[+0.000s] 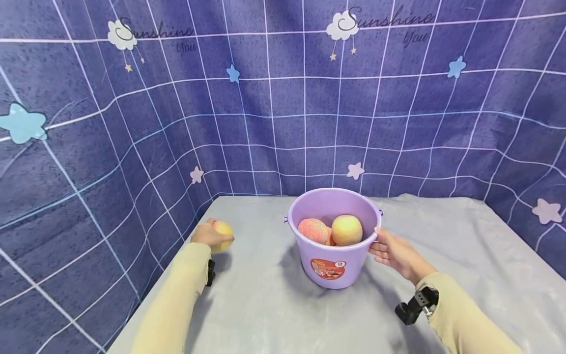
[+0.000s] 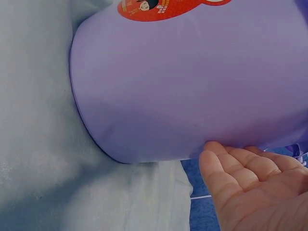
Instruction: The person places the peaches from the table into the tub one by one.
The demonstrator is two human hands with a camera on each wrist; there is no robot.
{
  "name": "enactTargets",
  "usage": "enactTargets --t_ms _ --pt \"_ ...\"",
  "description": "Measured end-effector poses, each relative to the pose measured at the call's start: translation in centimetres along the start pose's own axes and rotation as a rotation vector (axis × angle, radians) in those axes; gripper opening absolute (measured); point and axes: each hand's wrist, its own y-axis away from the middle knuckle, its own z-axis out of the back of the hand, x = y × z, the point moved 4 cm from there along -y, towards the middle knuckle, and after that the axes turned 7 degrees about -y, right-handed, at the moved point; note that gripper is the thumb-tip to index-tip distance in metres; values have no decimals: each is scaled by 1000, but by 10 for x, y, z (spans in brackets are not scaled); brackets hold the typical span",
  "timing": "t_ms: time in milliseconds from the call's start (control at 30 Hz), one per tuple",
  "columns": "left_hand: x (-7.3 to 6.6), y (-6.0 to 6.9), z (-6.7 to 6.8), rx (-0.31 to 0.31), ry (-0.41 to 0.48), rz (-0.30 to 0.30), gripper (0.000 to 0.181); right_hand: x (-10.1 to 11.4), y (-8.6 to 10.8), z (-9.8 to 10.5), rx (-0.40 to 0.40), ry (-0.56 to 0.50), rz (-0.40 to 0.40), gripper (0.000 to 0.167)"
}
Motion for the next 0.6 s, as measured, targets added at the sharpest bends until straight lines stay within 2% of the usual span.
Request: enactTargets --t_ms 200,367,600 --pt "-11 2 17 2 6 14 82 4 -1 1 3 -14 -7 73" --pt "-15 5 27 -10 10 -25 82 5 -2 0 2 -21 -4 74" --pt "-33 9 45 -16 6 -61 81 3 -2 2 3 -12 -6 74"
